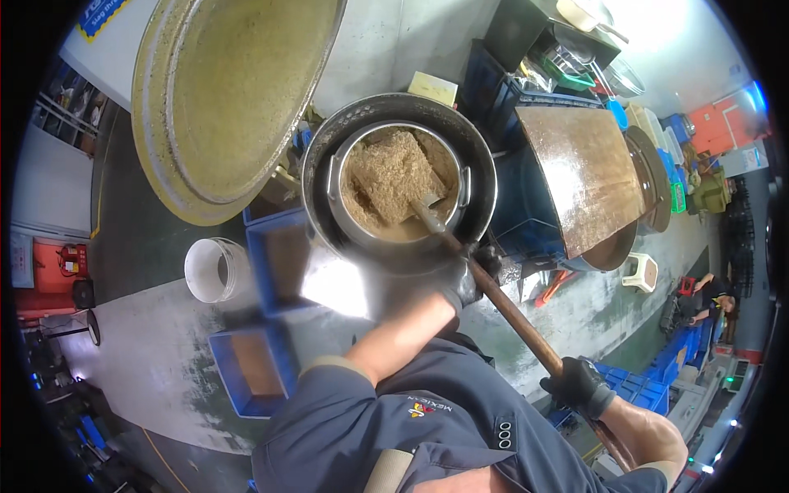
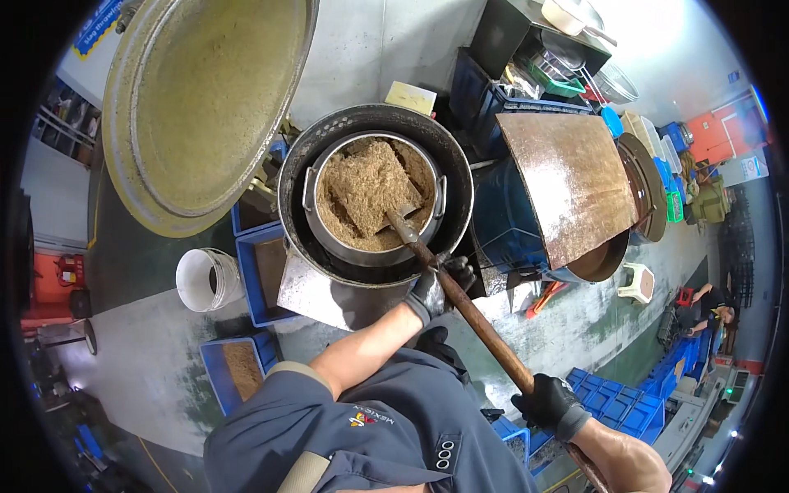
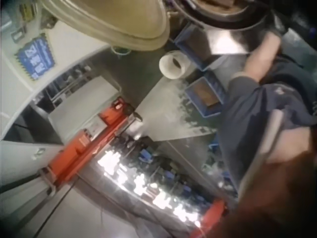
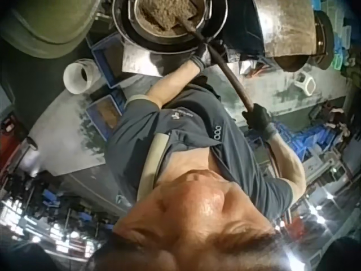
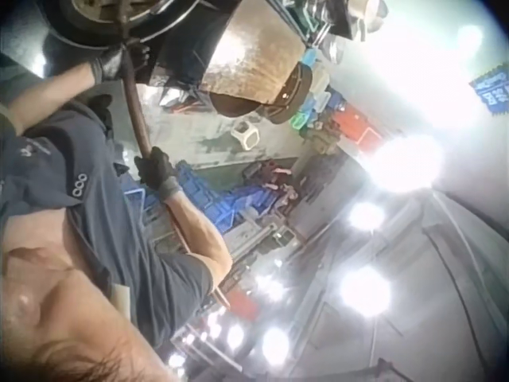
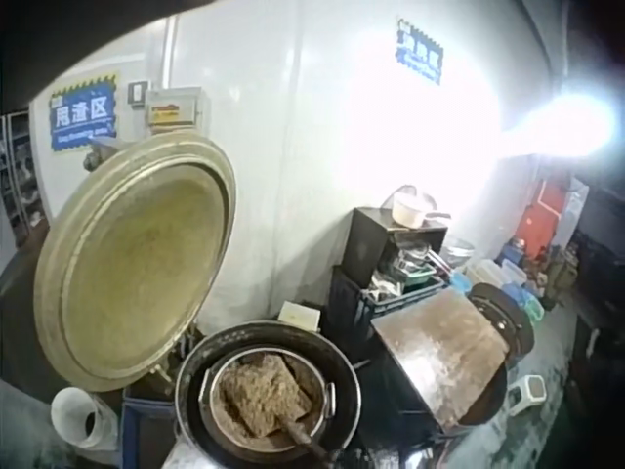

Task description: Shoveling industrial material from a floor bin into a processing machine.

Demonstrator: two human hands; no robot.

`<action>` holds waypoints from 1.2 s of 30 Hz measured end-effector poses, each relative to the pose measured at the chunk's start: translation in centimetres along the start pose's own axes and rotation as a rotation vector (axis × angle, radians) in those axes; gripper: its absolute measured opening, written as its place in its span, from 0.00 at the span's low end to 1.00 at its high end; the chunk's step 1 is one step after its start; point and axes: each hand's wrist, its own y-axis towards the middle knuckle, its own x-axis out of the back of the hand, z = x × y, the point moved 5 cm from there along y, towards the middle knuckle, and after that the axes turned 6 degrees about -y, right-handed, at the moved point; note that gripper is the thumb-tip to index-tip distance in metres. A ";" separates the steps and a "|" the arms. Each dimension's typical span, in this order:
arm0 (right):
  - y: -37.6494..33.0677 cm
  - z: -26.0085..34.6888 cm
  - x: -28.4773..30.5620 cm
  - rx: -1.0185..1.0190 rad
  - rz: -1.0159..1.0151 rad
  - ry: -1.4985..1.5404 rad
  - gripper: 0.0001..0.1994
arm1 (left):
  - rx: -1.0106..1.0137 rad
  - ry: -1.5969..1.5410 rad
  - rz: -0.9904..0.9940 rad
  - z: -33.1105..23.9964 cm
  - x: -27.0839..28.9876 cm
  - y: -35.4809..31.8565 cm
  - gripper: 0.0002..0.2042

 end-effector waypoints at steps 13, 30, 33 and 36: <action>-3.3 1.1 -0.9 -0.026 -0.001 0.079 0.15 | 0.117 -0.049 0.120 0.2 0.4 -0.6 0.14; -6.7 1.9 -1.2 0.004 -0.063 -0.048 0.15 | 0.115 -0.074 0.001 1.8 -1.3 -3.2 0.11; -6.3 -0.1 -2.0 -0.022 -0.046 0.017 0.15 | 0.168 -0.082 0.129 2.1 -0.9 -2.5 0.12; -6.8 0.2 -1.0 -0.016 -0.065 -0.046 0.15 | 0.080 -0.071 0.005 2.9 -2.6 -4.5 0.12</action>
